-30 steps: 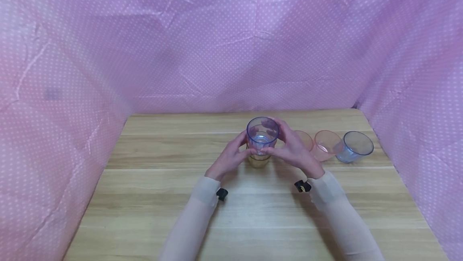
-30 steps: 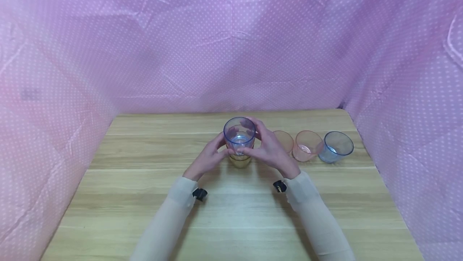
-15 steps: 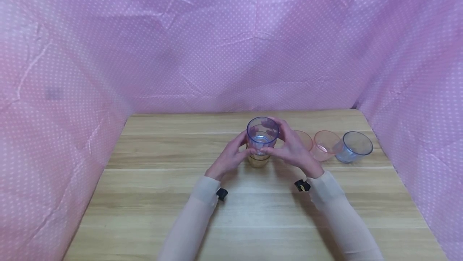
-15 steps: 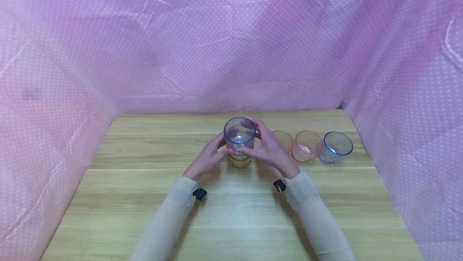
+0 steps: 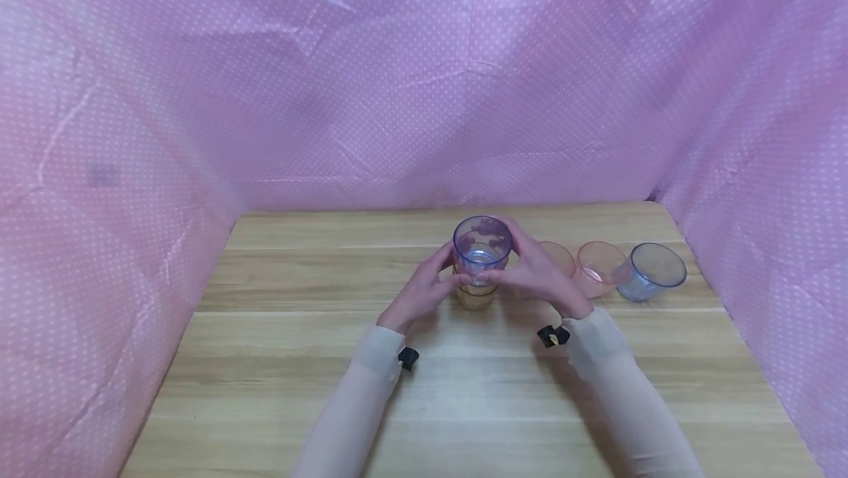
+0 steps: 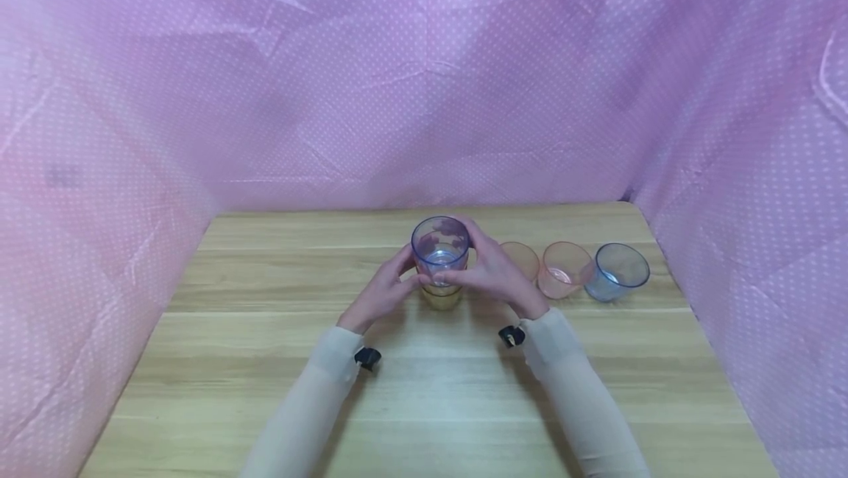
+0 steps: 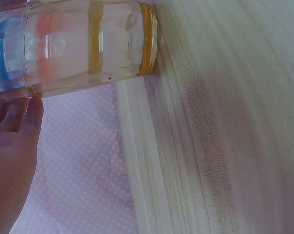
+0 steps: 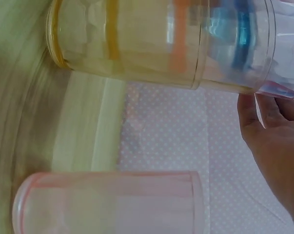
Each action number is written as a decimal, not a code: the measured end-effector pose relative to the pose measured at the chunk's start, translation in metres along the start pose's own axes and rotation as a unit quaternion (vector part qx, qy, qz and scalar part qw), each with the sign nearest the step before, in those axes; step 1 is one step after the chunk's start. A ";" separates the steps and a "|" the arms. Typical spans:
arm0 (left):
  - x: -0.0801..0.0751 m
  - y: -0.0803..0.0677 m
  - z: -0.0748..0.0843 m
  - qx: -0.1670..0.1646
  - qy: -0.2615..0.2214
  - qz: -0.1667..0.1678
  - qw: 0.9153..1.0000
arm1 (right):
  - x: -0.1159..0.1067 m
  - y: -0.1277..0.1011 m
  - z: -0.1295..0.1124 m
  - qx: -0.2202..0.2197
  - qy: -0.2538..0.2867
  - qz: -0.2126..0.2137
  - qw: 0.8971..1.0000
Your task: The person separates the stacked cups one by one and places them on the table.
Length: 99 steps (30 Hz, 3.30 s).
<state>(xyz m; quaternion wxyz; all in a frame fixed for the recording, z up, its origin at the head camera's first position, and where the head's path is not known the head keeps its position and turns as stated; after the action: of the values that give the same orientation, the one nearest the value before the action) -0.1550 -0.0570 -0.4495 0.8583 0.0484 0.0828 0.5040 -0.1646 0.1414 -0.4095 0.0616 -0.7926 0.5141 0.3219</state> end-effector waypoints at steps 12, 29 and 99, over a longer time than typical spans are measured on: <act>0.001 0.000 0.003 -0.005 0.011 0.006 1.000 | 0.001 -0.003 0.000 0.002 -0.028 0.032 0.999; 0.000 -0.003 0.001 -0.015 0.007 0.016 1.000 | 0.003 -0.001 -0.005 0.000 -0.010 0.034 0.999; 0.001 -0.003 -0.003 0.015 -0.017 -0.005 1.000 | -0.051 -0.052 -0.050 -0.123 0.114 0.217 0.962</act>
<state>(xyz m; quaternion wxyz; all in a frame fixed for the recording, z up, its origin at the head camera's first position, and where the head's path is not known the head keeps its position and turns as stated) -0.1522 -0.0575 -0.4527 0.8615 0.0694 0.0760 0.4973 -0.1108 0.1837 -0.3532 -0.1666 -0.6951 0.6339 0.2954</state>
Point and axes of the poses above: each hand's wrist, its own y-axis towards the middle knuckle, its own x-axis out of the palm, z = x × y, the point moved 4 cm from there along y, towards the middle knuckle, and after that the axes turned 15 degrees about -y, right-handed, at the moved point
